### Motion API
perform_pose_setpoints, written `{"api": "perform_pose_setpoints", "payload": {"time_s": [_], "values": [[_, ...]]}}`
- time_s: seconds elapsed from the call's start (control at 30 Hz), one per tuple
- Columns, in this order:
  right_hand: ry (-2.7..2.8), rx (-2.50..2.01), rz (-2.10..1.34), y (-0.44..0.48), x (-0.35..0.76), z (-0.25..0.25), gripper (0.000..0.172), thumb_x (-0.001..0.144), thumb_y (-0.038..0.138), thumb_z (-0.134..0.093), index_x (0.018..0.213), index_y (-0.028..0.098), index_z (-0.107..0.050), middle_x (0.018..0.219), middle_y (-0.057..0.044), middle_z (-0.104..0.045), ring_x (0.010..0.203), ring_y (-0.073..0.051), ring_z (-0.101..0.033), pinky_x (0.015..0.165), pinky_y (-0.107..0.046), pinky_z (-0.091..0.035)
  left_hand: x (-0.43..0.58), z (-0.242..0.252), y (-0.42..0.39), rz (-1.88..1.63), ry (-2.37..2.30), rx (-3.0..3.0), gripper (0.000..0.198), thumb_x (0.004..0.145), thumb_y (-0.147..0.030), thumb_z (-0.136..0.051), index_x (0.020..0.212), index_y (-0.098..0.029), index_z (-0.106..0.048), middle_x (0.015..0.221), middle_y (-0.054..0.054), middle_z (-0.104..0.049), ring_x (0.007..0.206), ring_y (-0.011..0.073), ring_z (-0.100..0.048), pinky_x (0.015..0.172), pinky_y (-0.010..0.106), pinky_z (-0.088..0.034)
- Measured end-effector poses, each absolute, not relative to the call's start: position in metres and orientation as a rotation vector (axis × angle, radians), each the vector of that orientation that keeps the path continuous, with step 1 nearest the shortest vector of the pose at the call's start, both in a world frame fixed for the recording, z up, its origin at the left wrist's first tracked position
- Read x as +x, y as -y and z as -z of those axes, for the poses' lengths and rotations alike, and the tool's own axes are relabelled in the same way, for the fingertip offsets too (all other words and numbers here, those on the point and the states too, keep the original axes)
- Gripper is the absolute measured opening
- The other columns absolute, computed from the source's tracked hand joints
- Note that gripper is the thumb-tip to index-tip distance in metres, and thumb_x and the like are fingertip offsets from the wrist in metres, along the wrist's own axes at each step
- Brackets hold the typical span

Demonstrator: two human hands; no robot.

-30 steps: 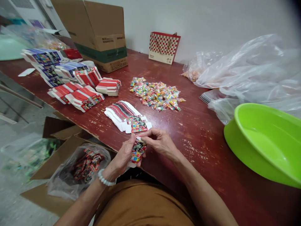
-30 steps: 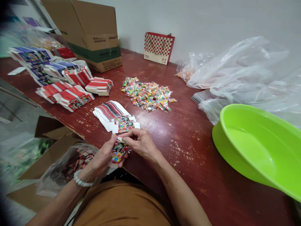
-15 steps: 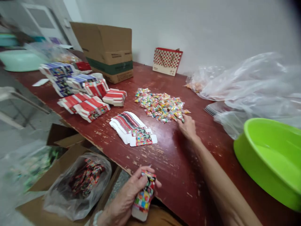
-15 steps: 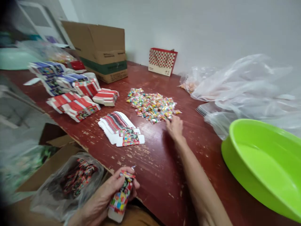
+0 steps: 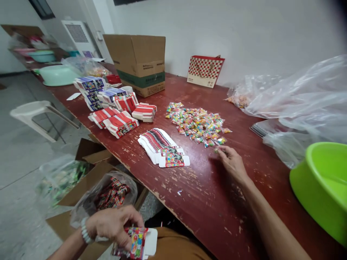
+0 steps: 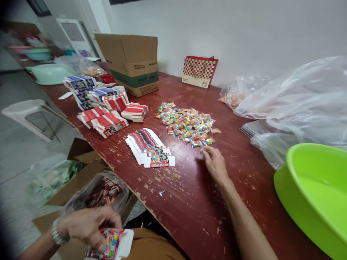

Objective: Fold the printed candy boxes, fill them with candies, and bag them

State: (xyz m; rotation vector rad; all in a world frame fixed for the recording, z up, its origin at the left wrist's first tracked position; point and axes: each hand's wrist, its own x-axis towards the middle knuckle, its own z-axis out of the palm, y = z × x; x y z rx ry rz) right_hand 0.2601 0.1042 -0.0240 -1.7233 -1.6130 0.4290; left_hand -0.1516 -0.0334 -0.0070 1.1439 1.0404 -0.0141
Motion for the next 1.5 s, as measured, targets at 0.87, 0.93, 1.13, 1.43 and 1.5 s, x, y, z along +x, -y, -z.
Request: {"api": "perform_pose_setpoints", "payload": {"time_s": [0.87, 0.93, 1.13, 1.43, 1.5], "values": [[1.184, -0.919, -1.692, -0.014, 0.134, -0.032, 0.042, 0.074, 0.042, -0.083, 0.105, 0.023, -0.064, 0.087, -0.001, -0.069, 0.061, -0.013, -0.06, 0.056, -0.026, -0.051, -0.036, -0.013, 0.019, -0.958, -0.821, 0.677, 0.052, 0.087, -0.065, -0.056, 0.095, -0.015, -0.071, 0.069, 0.006, -0.07, 0.049, 0.0163, -0.06, 0.049, 0.028, -0.05], [1.13, -0.817, -1.895, -0.01, 0.128, -0.028, 0.046, 0.072, 0.044, -0.085, 0.106, 0.023, -0.063, 0.083, -0.001, -0.069, 0.054, -0.014, -0.06, 0.051, -0.029, -0.053, -0.033, -0.011, 0.02, -0.974, -0.832, 0.721, 0.046, 0.088, -0.059, -0.059, 0.083, -0.015, -0.07, 0.066, 0.006, -0.069, 0.049, 0.0154, -0.059, 0.048, 0.027, -0.05], [1.304, -0.927, -1.394, 0.0, 0.121, -0.015, 0.025, 0.08, 0.045, -0.078, 0.074, 0.023, -0.068, 0.074, -0.001, -0.065, 0.06, -0.016, -0.06, 0.057, -0.033, -0.054, -0.031, -0.013, 0.02, -1.044, -0.814, 0.727, 0.032, 0.081, -0.047, -0.074, 0.092, -0.017, -0.07, 0.071, 0.002, -0.07, 0.054, 0.0155, -0.063, 0.045, 0.024, -0.051], [1.368, -0.892, -1.557, -0.001, 0.126, -0.022, 0.016, 0.085, 0.037, -0.074, 0.085, 0.021, -0.073, 0.1, -0.006, -0.076, 0.057, -0.014, -0.066, 0.055, -0.032, -0.059, -0.027, -0.012, 0.016, -0.941, -0.747, 0.494, 0.058, 0.097, -0.061, -0.042, 0.129, -0.017, -0.063, 0.066, 0.005, -0.069, 0.044, 0.016, -0.062, 0.04, 0.025, -0.052], [1.184, -0.853, -1.734, -0.004, 0.121, -0.023, 0.024, 0.077, 0.039, -0.082, 0.079, 0.017, -0.07, 0.106, -0.008, -0.076, 0.047, -0.01, -0.06, 0.041, -0.028, -0.056, -0.026, -0.009, 0.016, -0.948, -0.736, 0.538, 0.064, 0.098, -0.062, -0.038, 0.135, -0.015, -0.06, 0.065, 0.006, -0.068, 0.044, 0.0157, -0.061, 0.041, 0.024, -0.05]]}}
